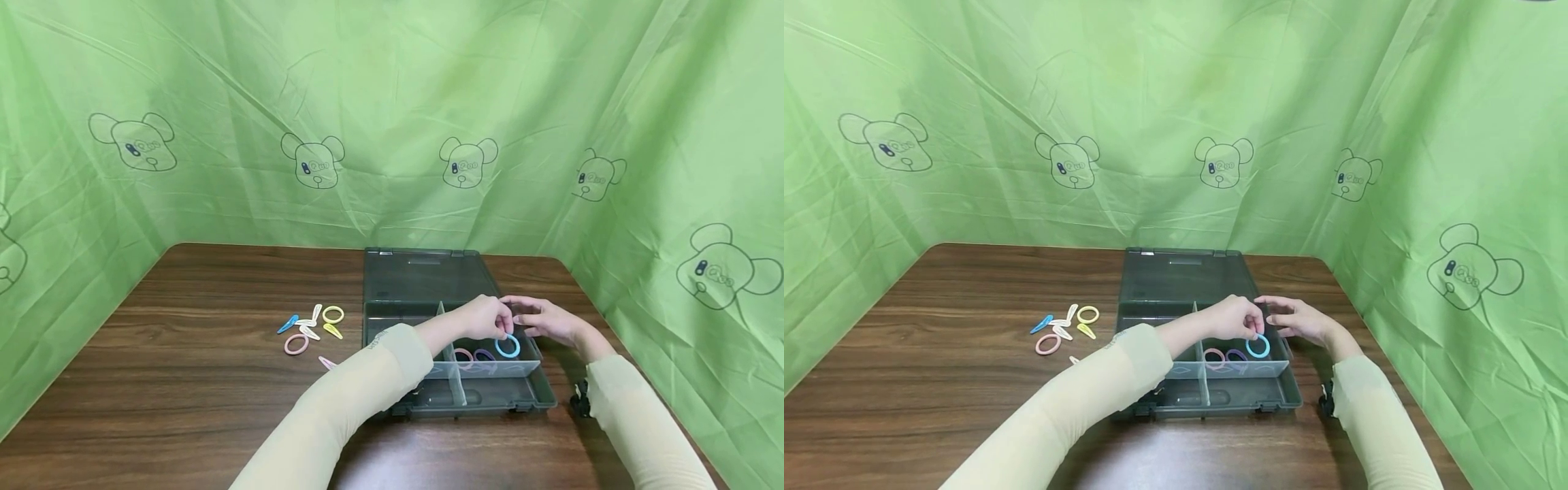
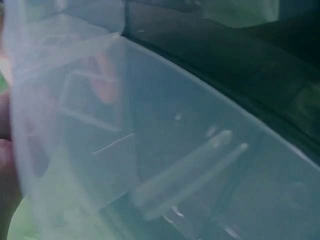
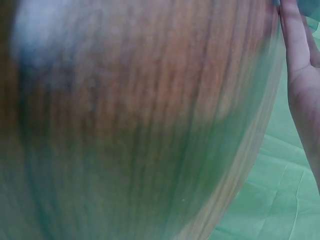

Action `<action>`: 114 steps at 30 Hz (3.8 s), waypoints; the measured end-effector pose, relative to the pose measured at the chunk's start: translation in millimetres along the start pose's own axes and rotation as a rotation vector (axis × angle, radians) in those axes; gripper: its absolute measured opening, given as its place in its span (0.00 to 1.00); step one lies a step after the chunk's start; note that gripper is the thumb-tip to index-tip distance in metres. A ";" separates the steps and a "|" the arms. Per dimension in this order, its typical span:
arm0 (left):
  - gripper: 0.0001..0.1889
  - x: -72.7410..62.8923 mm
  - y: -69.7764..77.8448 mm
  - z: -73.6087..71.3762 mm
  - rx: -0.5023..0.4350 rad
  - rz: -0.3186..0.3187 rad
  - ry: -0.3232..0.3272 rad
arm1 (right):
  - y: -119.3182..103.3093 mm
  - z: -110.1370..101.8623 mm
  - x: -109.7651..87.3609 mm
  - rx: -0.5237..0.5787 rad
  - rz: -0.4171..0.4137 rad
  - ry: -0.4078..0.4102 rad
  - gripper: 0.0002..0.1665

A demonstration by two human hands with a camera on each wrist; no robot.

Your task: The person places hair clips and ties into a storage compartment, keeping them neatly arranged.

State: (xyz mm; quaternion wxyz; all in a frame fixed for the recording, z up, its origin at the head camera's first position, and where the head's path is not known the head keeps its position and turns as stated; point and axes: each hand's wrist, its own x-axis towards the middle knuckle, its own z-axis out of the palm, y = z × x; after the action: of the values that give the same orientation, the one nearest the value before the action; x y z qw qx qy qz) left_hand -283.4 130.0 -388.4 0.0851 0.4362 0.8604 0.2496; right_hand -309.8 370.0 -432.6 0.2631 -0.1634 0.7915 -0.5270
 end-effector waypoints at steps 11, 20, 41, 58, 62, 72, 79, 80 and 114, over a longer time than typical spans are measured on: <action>0.02 -1.1 -8.7 19.5 0.021 -0.003 -0.053 | -1.6 2.7 0.7 0.003 -0.030 -0.017 0.31; 0.02 1.7 -12.2 23.4 -0.035 -0.008 -0.026 | -2.1 2.3 2.4 0.006 -0.047 -0.026 0.31; 0.06 -3.0 -9.0 5.4 -0.243 0.119 -0.106 | 0.5 0.8 -0.6 0.018 -0.058 -0.036 0.32; 0.07 -39.5 5.6 -39.2 -0.210 0.126 -0.052 | 1.5 1.6 -2.4 -0.016 0.001 0.020 0.31; 0.06 -52.5 6.5 -45.0 -0.190 0.132 -0.031 | 2.8 1.8 -2.4 -0.013 -0.001 0.019 0.32; 0.05 -90.8 1.8 -63.0 -0.190 0.209 0.012 | -1.2 4.5 -1.6 -0.015 -0.007 0.032 0.31; 0.06 -125.5 -2.2 -75.8 -0.176 0.216 -0.001 | -4.7 5.8 -0.4 -0.040 -0.003 0.048 0.30; 0.06 -130.9 -3.0 -77.8 -0.170 0.218 0.000 | -5.0 6.0 -0.4 -0.038 -0.001 0.052 0.30; 0.12 -270.8 -98.8 -101.3 -0.128 0.067 0.286 | -5.1 8.0 -2.4 -0.068 -0.003 0.070 0.32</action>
State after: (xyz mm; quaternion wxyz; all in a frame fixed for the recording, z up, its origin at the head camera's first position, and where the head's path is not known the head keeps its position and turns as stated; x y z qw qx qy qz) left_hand -226.4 -169.7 -370.3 -0.0191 0.4183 0.8310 0.3662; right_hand -303.2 363.3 -429.8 0.2290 -0.1547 0.8174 -0.5055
